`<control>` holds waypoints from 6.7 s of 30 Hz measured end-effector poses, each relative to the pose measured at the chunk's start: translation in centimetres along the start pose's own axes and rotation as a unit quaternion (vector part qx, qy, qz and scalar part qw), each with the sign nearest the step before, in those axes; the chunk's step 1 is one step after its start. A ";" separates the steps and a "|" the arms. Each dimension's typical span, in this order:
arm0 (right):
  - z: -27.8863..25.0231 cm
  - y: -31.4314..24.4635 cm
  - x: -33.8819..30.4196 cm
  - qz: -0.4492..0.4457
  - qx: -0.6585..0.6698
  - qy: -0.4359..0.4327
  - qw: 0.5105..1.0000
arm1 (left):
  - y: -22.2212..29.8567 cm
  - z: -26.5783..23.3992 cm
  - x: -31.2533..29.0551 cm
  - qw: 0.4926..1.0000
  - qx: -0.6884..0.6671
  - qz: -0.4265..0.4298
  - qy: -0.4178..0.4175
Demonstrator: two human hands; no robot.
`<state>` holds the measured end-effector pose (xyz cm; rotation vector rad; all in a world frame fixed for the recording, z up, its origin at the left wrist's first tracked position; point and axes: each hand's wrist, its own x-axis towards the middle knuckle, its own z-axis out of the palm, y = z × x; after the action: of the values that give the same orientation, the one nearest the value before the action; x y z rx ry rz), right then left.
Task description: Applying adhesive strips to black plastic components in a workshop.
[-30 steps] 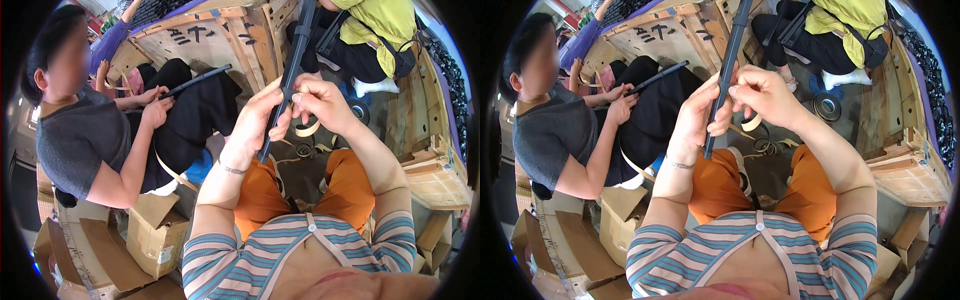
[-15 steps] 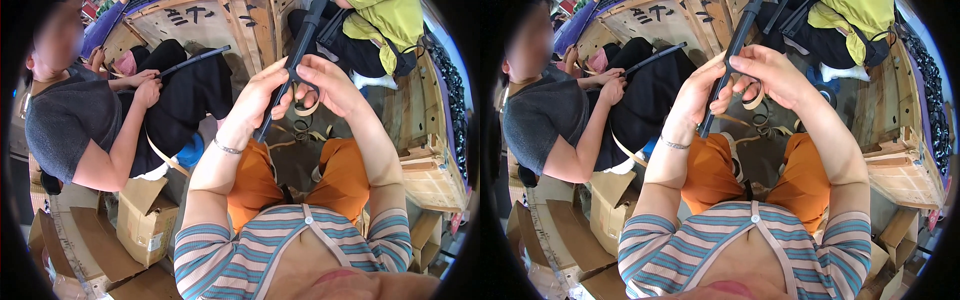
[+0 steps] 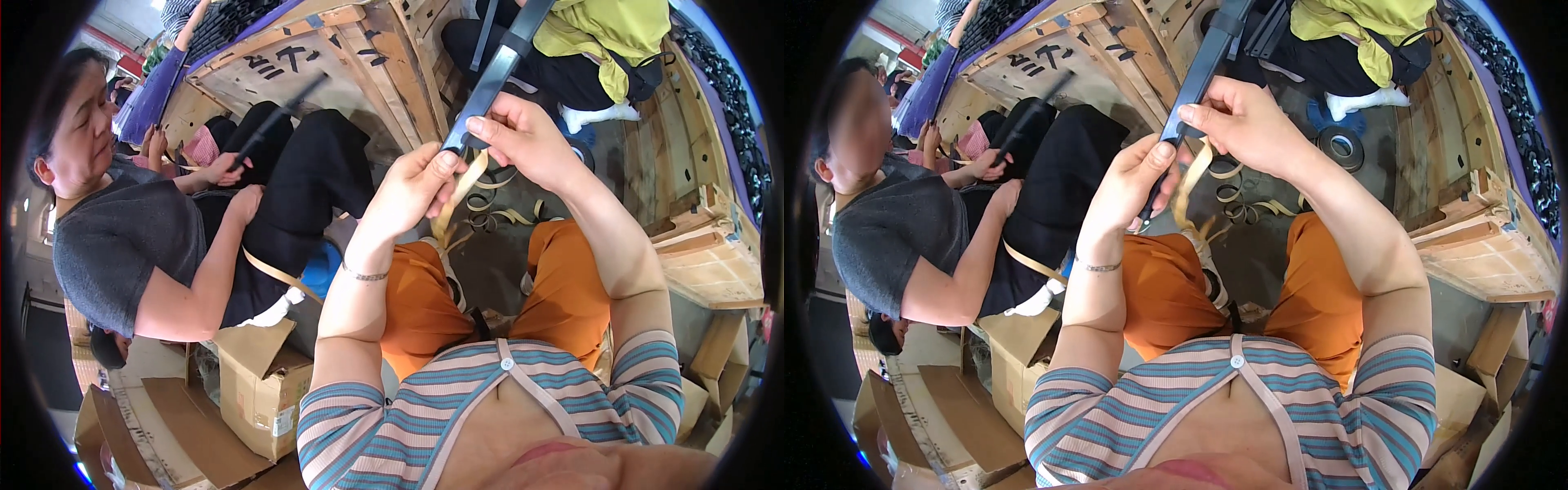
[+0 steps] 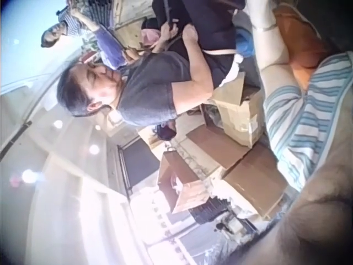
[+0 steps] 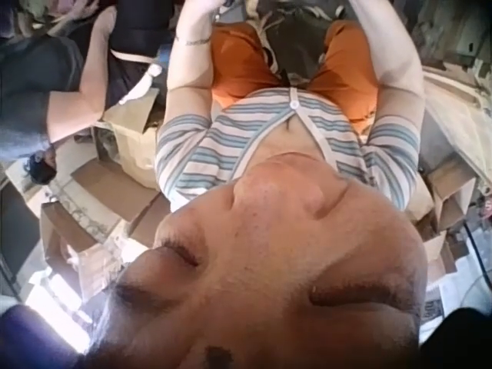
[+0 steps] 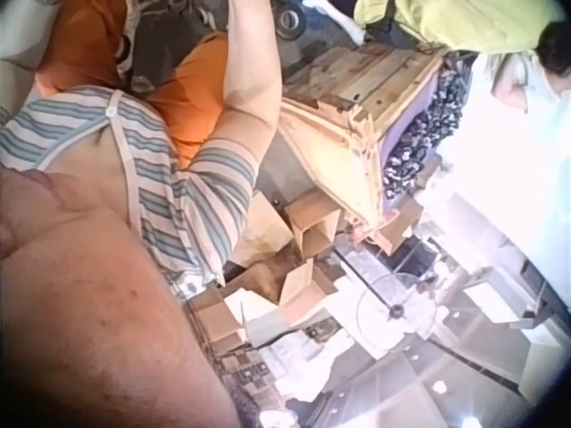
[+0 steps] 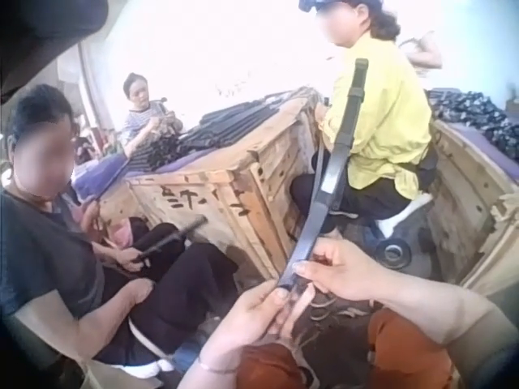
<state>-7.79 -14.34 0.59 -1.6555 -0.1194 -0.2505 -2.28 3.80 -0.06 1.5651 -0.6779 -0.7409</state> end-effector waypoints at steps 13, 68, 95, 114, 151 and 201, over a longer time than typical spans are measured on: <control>0.0 -1.4 -2.1 -0.031 -0.013 -0.032 0.999 | 0.3 1.4 0.0 0.994 -0.092 0.049 0.043; 0.1 -1.2 -2.5 0.023 0.038 -0.102 0.994 | 0.3 1.4 -0.8 0.983 -0.173 -0.035 -0.044; -0.8 -1.5 -3.4 0.002 0.000 -0.112 0.994 | 0.0 1.4 -1.3 0.952 -0.266 0.144 -0.039; 2.3 3.9 4.5 0.165 0.159 -0.199 0.953 | -2.3 -2.2 -0.5 0.935 -0.329 0.110 0.069; 0.9 1.0 1.7 0.033 0.031 -0.188 0.981 | -1.2 -1.2 -1.5 0.947 -0.314 0.056 0.047; 2.1 -0.9 0.2 -0.037 0.084 -0.220 0.971 | -1.6 -0.4 -1.8 0.920 -0.353 0.123 -0.115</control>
<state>-7.62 -12.15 1.33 -1.5163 -0.5240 0.0751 -3.05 5.64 -1.49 0.7251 -0.6614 -0.8625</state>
